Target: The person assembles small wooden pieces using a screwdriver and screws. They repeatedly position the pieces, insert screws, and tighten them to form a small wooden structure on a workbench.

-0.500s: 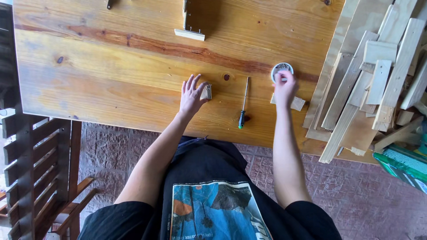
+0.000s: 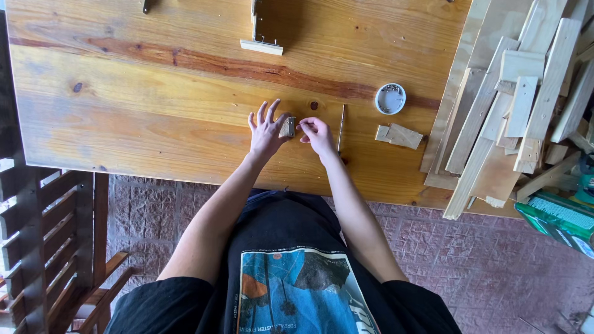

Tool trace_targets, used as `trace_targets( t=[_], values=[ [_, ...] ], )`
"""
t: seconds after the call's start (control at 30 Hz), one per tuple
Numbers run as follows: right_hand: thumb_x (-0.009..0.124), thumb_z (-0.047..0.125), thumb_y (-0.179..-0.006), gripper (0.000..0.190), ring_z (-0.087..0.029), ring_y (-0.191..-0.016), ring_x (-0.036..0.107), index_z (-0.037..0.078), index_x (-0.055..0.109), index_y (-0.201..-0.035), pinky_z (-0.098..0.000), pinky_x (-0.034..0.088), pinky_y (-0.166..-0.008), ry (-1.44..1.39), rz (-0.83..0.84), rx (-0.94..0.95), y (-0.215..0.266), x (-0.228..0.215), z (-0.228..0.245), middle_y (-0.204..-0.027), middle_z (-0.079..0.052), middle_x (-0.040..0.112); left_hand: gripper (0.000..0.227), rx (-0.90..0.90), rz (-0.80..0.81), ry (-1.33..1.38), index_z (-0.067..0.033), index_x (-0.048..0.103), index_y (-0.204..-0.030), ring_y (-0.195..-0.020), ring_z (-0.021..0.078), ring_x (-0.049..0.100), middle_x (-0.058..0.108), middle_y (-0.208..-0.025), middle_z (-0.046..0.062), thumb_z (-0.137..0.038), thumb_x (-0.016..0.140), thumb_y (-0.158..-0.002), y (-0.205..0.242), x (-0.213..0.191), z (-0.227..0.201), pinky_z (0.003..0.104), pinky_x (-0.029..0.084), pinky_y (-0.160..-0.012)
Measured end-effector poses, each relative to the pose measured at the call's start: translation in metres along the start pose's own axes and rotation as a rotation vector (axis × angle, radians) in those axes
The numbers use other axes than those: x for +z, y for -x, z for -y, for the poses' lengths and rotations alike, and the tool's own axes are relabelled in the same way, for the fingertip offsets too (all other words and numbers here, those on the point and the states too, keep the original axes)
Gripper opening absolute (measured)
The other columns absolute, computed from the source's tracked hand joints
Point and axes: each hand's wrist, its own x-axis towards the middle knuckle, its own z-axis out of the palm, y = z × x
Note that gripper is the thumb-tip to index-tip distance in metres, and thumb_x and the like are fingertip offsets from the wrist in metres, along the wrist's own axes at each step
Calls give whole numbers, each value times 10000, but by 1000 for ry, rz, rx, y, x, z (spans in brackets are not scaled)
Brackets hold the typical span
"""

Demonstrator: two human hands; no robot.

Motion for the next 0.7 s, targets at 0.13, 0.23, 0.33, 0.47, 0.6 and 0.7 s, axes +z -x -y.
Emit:
trace_targets(
  t=[0.13, 0.23, 0.33, 0.47, 0.6, 0.7],
  values=[
    [713, 65, -944, 152, -115, -436, 623, 8, 714, -1085, -248, 584, -437, 29, 28, -57, -20, 3, -34, -912, -128, 704, 708, -1, 15, -16, -319, 550, -1388, -1544, 371, 184, 229, -1678, 21, -326, 892, -768, -3, 4, 4, 719, 198, -1163],
    [711, 57, -942, 163, -87, -406, 574, 2, 703, -1096, -225, 565, -433, -5, 9, -3, -21, 10, -32, -903, -125, 710, 707, 11, 19, -18, -324, 549, -1390, -1540, 380, 183, 222, -1677, 20, -323, 892, -772, -5, 5, 6, 726, 200, -1157],
    [739, 69, -933, 147, -91, -405, 611, 33, 735, -1076, -223, 532, -395, 107, -2, 25, -21, 12, -31, -896, -118, 745, 702, 14, 24, -9, -331, 552, -1387, -1542, 375, 174, 223, -1676, 13, -324, 891, -773, -6, 6, 6, 725, 193, -1159],
    [768, 145, -890, 129, -81, -470, 648, 113, 771, -1015, -190, 511, -466, 291, -79, 10, -17, 19, -17, -844, -59, 763, 721, 30, 7, -29, -322, 563, -1376, -1525, 382, 196, 268, -1645, 22, -315, 911, -744, -8, 8, 9, 717, 202, -1147],
    [800, 156, -873, 88, -188, -724, 765, 141, 791, -959, -291, 597, -675, 550, -112, -145, -20, 20, -20, -845, -58, 770, 729, 42, -13, -47, -320, 579, -1356, -1517, 371, 207, 303, -1623, 19, -315, 927, -716, -9, 10, 10, 713, 208, -1139],
    [795, 70, -855, 73, -258, -794, 771, 92, 789, -924, -327, 614, -755, 559, -139, -204, -15, 24, -15, -873, -116, 736, 732, 52, -23, -50, -311, 581, -1360, -1506, 371, 224, 321, -1612, 26, -318, 925, -714, -8, 10, 11, 708, 215, -1135]
  ],
)
